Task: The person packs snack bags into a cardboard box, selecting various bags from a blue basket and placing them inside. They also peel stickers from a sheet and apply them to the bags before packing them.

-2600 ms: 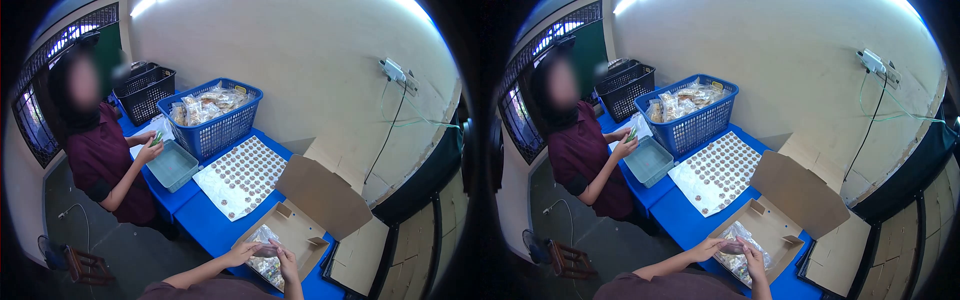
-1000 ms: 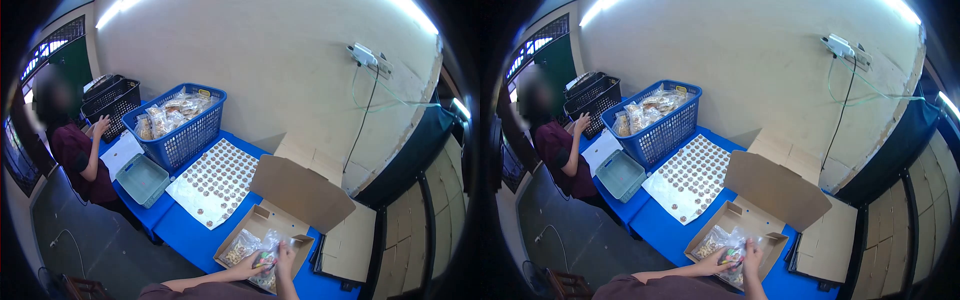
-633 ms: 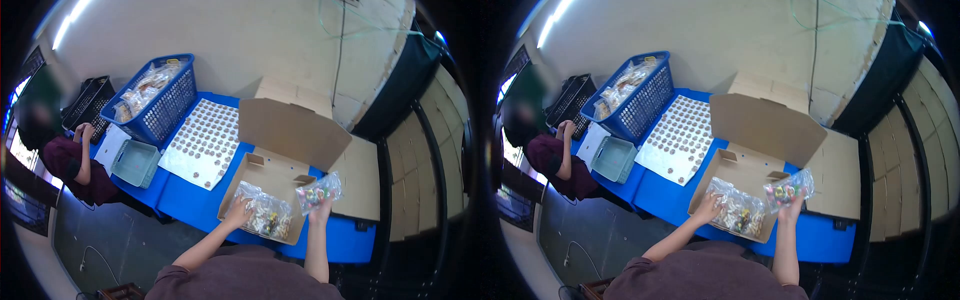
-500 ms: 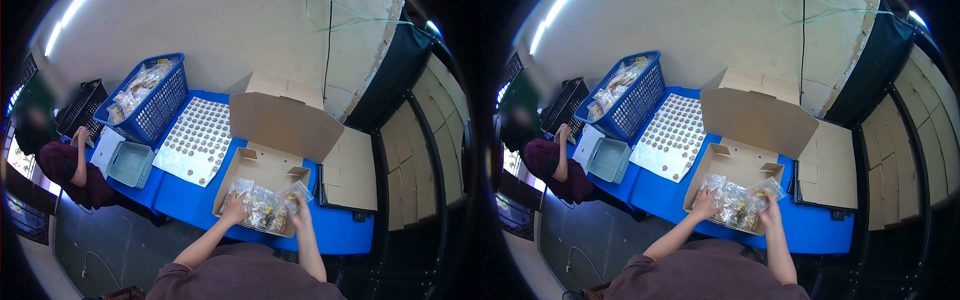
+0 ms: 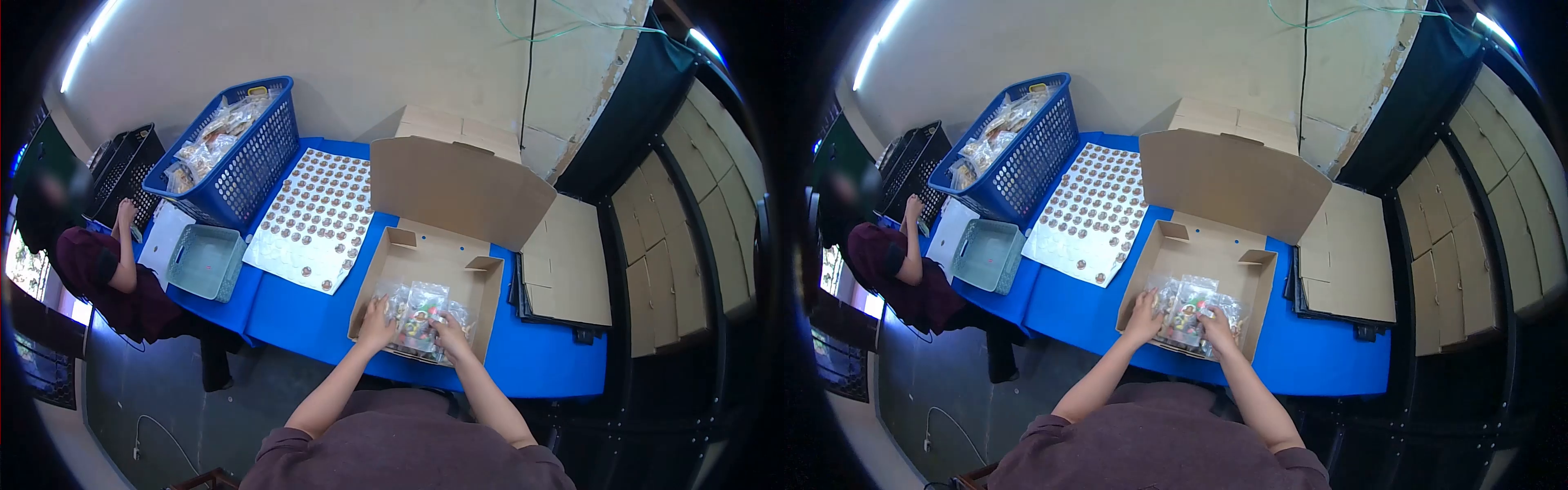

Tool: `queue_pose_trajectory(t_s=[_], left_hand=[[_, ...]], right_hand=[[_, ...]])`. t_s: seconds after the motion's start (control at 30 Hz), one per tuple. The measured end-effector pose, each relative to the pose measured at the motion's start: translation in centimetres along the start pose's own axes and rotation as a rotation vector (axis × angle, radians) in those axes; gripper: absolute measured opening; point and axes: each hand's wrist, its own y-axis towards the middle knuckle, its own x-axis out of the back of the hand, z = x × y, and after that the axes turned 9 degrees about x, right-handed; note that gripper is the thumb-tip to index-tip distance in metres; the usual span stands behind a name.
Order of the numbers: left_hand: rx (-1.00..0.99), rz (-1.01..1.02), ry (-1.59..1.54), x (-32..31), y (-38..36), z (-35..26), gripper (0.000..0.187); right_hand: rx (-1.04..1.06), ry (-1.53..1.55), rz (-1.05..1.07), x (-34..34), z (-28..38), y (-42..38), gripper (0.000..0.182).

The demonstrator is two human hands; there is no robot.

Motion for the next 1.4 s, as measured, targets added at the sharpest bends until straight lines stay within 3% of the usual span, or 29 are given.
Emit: queue_pose_trajectory(t_s=[0.07, 0.13, 0.2, 0.27, 0.33, 0.4, 0.47, 0.57, 0.6, 0.67, 0.7, 0.77, 0.9, 0.93, 1.0, 1.03, 1.1, 1.2, 1.27, 1.4], left_hand=[[-0.038, 0.038, -0.024, 0.5, 0.1, 0.3, 0.065], [-0.043, 0.066, -0.027, 1.3, 0.1, 0.9, 0.069], [-0.066, 0.239, 0.109, 2.7, -0.1, 0.5, 0.074], [-0.096, 0.355, 0.090, 4.1, 0.1, 0.1, 0.076], [-0.186, 0.418, -0.037, 6.5, 0.3, -0.3, 0.071], [-0.340, 0.380, -0.092, 10.1, 0.7, -0.7, 0.063], [-0.474, 0.323, -0.260, 16.4, 1.0, -1.6, 0.053], [-0.492, 0.088, -0.304, 27.5, 2.2, -0.6, 0.042], [-0.405, 0.006, -0.338, 31.4, 2.7, 0.1, 0.041], [-0.491, -0.366, -0.180, 38.8, 4.8, 2.0, 0.035], [-0.537, -0.485, -0.254, 42.2, 6.7, 3.4, 0.031], [-0.445, -0.618, -0.294, 48.9, 9.2, 5.1, 0.025], [-0.502, -0.817, -0.223, 59.2, 17.1, 8.9, 0.022], [-0.504, -0.818, -0.228, 60.3, 19.6, 11.0, 0.022], [-0.122, -0.830, 0.052, 61.9, 22.8, 14.0, 0.025], [-0.125, -0.841, 0.048, 62.4, 23.4, 14.7, 0.025], [0.130, -0.472, 0.436, 62.6, 24.4, 15.1, 0.031], [0.157, -0.467, 0.314, 62.6, 24.2, 15.7, 0.034], [0.075, -0.592, 0.266, 62.3, 23.9, 15.5, 0.031], [0.053, -0.529, 0.218, 62.5, 24.3, 15.9, 0.032]], right_hand=[[-0.057, 0.059, 0.150, -1.4, -0.7, 0.6, 0.044], [-0.003, -0.030, 0.172, -1.9, -3.3, 2.1, 0.043], [0.069, -0.119, 0.207, -2.1, -3.9, 3.0, 0.042], [0.112, -0.042, 0.161, -2.5, -4.3, 3.0, 0.043], [0.170, -0.208, 0.068, -3.1, -4.1, 2.8, 0.046], [0.231, -0.563, -0.096, -4.0, -3.2, 2.0, 0.052], [0.527, -0.841, -0.313, -6.0, -1.3, 0.6, 0.053], [0.416, -0.817, -0.376, -10.4, 3.7, 0.1, 0.052], [0.522, -0.867, -0.470, -12.3, 5.7, 0.0, 0.049], [0.641, -0.920, -0.558, -16.2, 9.7, -0.1, 0.047], [0.747, -0.911, -0.550, -18.3, 11.6, 0.0, 0.043], [0.930, -0.874, -0.537, -22.2, 14.4, 0.4, 0.035], [1.136, -0.835, -0.550, -29.9, 18.6, 0.1, 0.029], [1.139, -0.837, -0.553, -31.5, 19.2, 0.2, 0.029], [1.182, -0.812, -0.463, -34.8, 20.2, 0.3, 0.027], [1.195, -0.810, -0.463, -36.3, 20.8, 0.4, 0.027], [1.261, -0.845, -0.388, -39.2, 22.0, 0.8, 0.026], [1.353, -0.863, -0.315, -42.6, 24.0, 1.6, 0.028], [1.462, -0.944, -0.205, -44.6, 26.5, 2.6, 0.025], [1.654, -1.005, -0.054, -50.0, 32.3, 4.9, 0.027]])
